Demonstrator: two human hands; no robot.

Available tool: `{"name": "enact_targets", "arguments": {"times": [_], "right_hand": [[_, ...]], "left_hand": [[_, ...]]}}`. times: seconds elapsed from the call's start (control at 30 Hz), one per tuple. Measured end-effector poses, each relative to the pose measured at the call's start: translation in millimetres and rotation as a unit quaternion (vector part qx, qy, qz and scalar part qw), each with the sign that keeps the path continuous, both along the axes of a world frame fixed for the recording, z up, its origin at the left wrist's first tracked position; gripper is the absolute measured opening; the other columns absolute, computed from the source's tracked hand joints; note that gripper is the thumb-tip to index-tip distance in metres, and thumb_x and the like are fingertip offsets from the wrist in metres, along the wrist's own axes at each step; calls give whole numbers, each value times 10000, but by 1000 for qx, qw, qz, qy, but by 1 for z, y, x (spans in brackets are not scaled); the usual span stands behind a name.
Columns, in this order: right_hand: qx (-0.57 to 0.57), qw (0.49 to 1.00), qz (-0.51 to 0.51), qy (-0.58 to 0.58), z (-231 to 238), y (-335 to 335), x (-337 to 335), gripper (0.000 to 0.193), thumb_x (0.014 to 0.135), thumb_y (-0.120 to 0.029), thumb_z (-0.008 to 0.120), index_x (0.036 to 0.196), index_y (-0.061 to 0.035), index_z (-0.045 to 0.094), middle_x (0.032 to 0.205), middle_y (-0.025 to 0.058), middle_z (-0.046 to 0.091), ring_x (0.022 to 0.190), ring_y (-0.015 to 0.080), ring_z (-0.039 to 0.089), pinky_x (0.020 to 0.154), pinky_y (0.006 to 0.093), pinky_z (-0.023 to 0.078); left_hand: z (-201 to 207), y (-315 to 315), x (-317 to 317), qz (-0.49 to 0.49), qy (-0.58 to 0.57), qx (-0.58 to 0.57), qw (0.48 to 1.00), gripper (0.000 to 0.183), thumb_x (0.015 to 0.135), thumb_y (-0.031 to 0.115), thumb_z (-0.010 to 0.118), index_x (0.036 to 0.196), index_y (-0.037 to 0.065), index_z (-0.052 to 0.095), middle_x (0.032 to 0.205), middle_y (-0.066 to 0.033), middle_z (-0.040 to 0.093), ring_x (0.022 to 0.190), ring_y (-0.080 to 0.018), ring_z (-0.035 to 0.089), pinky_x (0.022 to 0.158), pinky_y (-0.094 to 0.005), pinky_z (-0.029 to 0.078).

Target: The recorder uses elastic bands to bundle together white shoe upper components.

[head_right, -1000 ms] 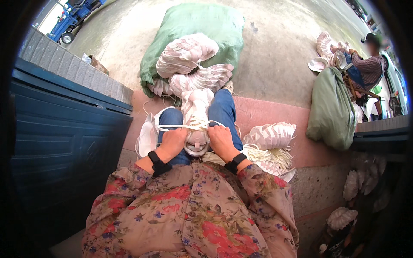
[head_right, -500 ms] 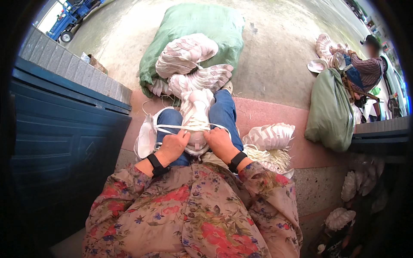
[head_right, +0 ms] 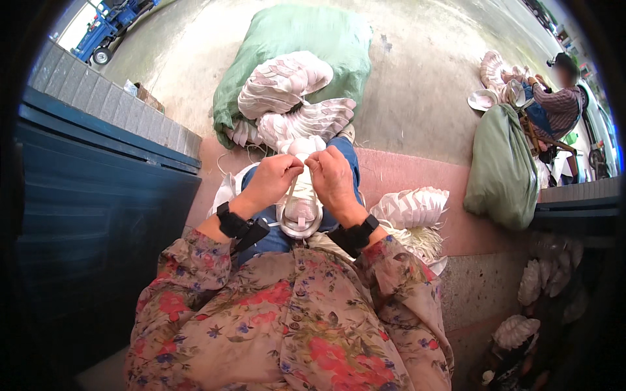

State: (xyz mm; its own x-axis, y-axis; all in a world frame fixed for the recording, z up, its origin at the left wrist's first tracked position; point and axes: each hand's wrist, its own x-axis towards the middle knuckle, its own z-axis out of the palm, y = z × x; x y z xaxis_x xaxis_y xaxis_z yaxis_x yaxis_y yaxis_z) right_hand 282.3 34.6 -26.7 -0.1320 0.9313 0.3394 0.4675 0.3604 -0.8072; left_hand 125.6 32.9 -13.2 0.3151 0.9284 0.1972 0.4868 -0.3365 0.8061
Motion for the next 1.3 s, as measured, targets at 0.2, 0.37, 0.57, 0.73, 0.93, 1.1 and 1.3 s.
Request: {"name": "enact_targets", "arguments": {"times": [0.2, 0.37, 0.57, 0.73, 0.93, 1.1, 1.3], "right_hand": [[-98, 992, -30, -70, -32, -3, 51, 100, 755, -140, 597, 769, -40, 594, 773, 128, 545, 688, 311, 532, 598, 401, 419], [-94, 936, 203, -272, -34, -56, 61, 83, 713, -136, 590, 774, -124, 646, 784, 55, 535, 798, 253, 501, 662, 393, 388], [-130, 873, 266, -388, -36, -77, 46, 88, 722, -126, 569, 785, -127, 630, 830, 55, 503, 847, 237, 466, 675, 376, 366], [-138, 862, 282, -399, -30, -71, 45, 57, 739, -95, 544, 780, -82, 581, 813, 77, 517, 831, 254, 478, 673, 387, 373], [-231, 905, -149, 326, 23, -27, 86, 135, 881, -136, 446, 968, -32, 455, 596, -17, 443, 489, 65, 417, 446, 199, 371], [-486, 834, -112, 237, -13, -39, 93, 212, 834, -246, 548, 678, -124, 471, 518, -44, 389, 395, 53, 313, 354, 213, 272], [-605, 761, -57, 227, -62, -51, 27, 224, 832, -230, 507, 663, -84, 493, 517, 2, 434, 366, 91, 369, 318, 239, 269]], "left_hand": [[-72, 10, -81, 147, 87, -1, 985, 186, 781, 97, 506, 915, 1, 592, 881, -172, 598, 856, -315, 568, 775, -370, 446], [-152, -44, -214, 270, 295, -133, 907, 399, 760, 152, 584, 1121, 8, 493, 1067, -210, 540, 1022, -359, 487, 872, -414, 386], [-193, -91, -240, 329, 79, -409, 848, 504, 772, 258, 612, 1133, -63, 465, 1031, -186, 574, 938, -271, 563, 786, -355, 448], [-218, -101, -239, 313, -94, -392, 860, 349, 768, 208, 620, 992, -49, 547, 819, -135, 612, 739, -211, 584, 642, -325, 463], [-137, -83, -275, 416, 198, -66, 885, 207, 734, 139, 640, 689, -8, 501, 593, -172, 496, 507, -257, 454, 508, -364, 386], [-4, -64, -237, 438, 164, 52, 883, 182, 758, 123, 624, 687, 5, 504, 572, -141, 513, 485, -281, 471, 483, -356, 386], [85, -62, -134, 341, 186, 206, 898, 58, 752, 50, 581, 746, 29, 527, 625, -161, 541, 564, -344, 545, 495, -374, 426]]}}
